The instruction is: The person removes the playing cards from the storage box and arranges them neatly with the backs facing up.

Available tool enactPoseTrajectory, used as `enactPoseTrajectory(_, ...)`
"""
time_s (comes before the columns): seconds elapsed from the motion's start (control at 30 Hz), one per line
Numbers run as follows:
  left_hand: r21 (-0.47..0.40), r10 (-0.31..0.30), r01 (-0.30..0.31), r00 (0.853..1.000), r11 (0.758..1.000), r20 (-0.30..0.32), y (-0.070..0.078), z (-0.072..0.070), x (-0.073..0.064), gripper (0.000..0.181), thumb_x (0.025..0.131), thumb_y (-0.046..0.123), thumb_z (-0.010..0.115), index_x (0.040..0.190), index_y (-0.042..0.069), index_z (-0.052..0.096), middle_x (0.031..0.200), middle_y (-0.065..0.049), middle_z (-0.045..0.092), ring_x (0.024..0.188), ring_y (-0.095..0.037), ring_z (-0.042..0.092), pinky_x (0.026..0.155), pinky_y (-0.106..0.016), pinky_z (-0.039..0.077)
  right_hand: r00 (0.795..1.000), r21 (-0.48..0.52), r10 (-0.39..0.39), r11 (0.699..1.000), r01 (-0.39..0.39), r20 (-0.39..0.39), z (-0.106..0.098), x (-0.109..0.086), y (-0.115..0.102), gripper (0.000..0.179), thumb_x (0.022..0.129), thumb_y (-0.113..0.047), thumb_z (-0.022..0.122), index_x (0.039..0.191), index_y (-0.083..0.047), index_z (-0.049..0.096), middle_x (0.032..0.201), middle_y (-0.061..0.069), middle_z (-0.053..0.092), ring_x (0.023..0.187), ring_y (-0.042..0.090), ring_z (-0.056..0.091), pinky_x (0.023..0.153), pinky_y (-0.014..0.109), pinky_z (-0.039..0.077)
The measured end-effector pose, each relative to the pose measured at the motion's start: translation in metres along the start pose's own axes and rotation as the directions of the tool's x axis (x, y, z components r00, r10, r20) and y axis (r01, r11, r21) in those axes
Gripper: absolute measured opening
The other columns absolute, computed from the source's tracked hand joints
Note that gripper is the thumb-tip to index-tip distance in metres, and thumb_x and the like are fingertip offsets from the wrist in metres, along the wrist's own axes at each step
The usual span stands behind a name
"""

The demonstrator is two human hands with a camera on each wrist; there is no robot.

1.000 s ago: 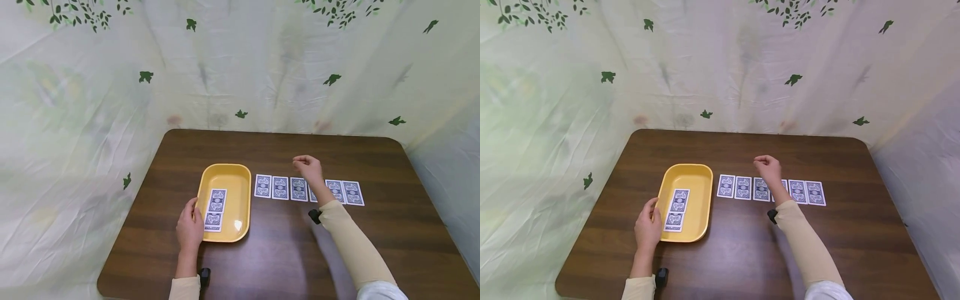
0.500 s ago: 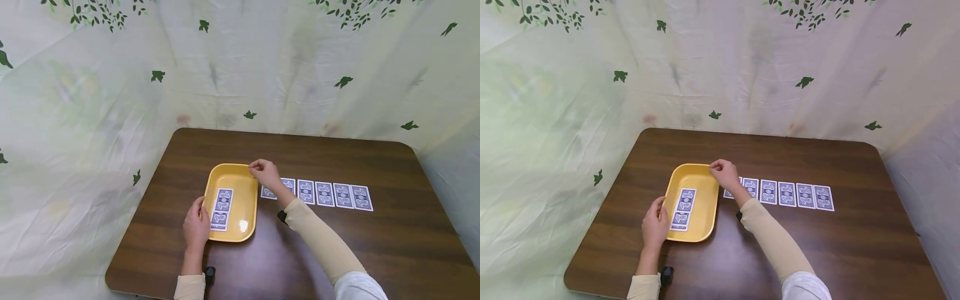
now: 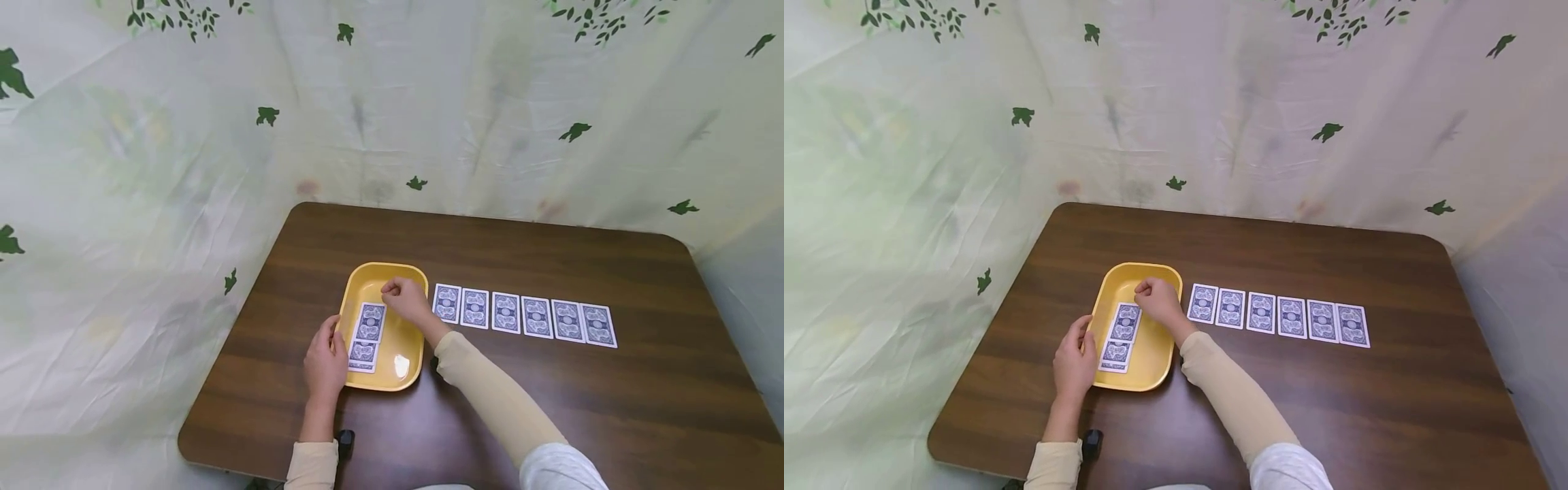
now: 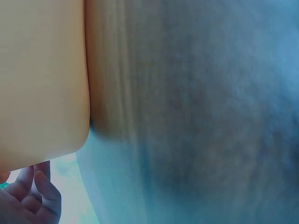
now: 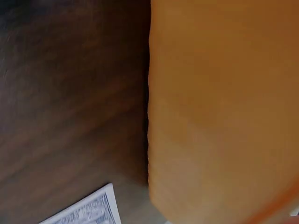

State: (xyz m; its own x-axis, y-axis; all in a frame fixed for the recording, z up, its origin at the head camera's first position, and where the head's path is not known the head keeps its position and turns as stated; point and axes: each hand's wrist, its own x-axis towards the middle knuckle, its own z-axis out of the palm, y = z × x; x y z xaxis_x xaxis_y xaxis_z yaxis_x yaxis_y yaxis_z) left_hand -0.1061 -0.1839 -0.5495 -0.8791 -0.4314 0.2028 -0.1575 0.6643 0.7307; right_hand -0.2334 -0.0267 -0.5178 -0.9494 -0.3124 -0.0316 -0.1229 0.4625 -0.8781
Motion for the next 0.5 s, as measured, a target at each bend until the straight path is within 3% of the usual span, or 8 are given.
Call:
enactPoseTrajectory(0.27,-0.004,0.013,-0.013,1.0,1.0,-0.009,0.002,0.001,-0.001,0.032,0.099,0.016,0.053,0.13,0.011,0.059,0.122,-0.017,0.063,0.104,-0.035,0.063,0.085,-0.054,0.047,0.995,-0.229,0.02,0.973,0.004,0.103,0.014,0.002,0.009,0.014,0.082,-0.014,0.071,0.093,-0.005,0.069,0.084,0.003,0.064,0.077,0.016,0.057,0.071,0.028,0.048)
enactPoseTrajectory(0.5,0.002,0.015,-0.015,1.0,1.0,-0.016,0.002,-0.001,-0.002,0.031,0.099,0.016,0.053,0.13,0.011,0.059,0.121,-0.017,0.064,0.102,-0.035,0.064,0.083,-0.055,0.048,0.988,-0.349,0.09,0.936,-0.042,0.122,0.022,0.003,0.009,0.041,0.074,-0.026,0.082,0.105,-0.004,0.067,0.097,0.007,0.063,0.087,0.022,0.057,0.081,0.035,0.048)
